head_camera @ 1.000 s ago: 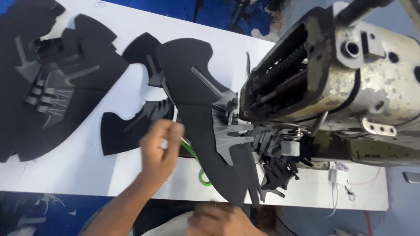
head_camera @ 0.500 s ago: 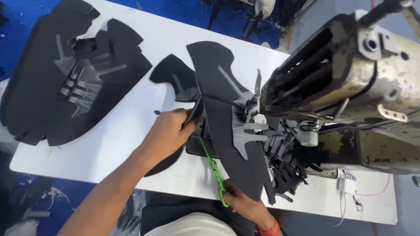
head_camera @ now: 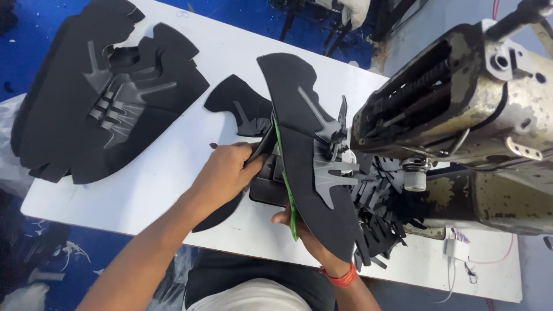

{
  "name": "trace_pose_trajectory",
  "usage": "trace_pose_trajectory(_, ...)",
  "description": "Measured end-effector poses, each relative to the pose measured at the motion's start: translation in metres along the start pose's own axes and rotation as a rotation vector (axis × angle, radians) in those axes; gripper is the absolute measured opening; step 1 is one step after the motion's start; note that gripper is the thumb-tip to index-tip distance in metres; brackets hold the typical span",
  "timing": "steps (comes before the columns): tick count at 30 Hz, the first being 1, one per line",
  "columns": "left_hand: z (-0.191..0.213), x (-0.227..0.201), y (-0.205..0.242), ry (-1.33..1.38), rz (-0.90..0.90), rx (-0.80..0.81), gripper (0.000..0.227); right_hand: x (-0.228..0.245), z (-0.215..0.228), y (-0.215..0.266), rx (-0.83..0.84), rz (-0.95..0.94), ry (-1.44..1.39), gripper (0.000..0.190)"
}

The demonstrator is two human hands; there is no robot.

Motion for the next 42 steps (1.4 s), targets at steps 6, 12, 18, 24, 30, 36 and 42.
trace_pose_trajectory(6, 0.035, -0.026, -0.010, -0.092, -0.127, -0.060, 0.021, -0.065, -0.024, 0.048, 0.225, -0.402, -0.056, 0.046)
trace_pose_trajectory(12, 0.009, -0.023, -0.005, -0.086, 0.066, 0.059, 0.019, -0.009, -0.015, 0.002, 0.045, -0.150, -0.235, 0.047)
trace_pose_trajectory(18, 0.042, -0.026, -0.004, -0.078, 0.110, -0.061, 0.021, -0.039, -0.020, 0.024, 0.156, -0.184, -0.163, 0.036)
trace_pose_trajectory(24, 0.092, -0.036, -0.012, -0.214, 0.019, -0.289, 0.044, -0.063, -0.019, 0.051, 0.210, -0.160, 0.081, 0.052)
trace_pose_trajectory(30, 0.151, -0.103, -0.007, -0.250, -0.677, -0.797, 0.027, -0.062, -0.007, 0.048, 0.214, -0.214, 0.251, 0.038)
trace_pose_trajectory(36, 0.082, -0.058, -0.088, -0.587, -0.542, -0.511, 0.030, -0.093, 0.028, 0.077, 0.054, -0.451, -0.291, 0.033)
trace_pose_trajectory(42, -0.028, -0.110, -0.082, -0.098, -0.708, 0.023, 0.052, -0.112, 0.096, 0.078, -0.759, -1.181, -0.949, 0.061)
Point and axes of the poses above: each hand's wrist, its own y-axis away from the middle knuckle, its own z-axis out of the back of the hand, x = y × z, the point moved 8 cm from there along -y, towards the middle knuckle, and after that the axes turned 13 degrees about -x, right-handed, at the moved point
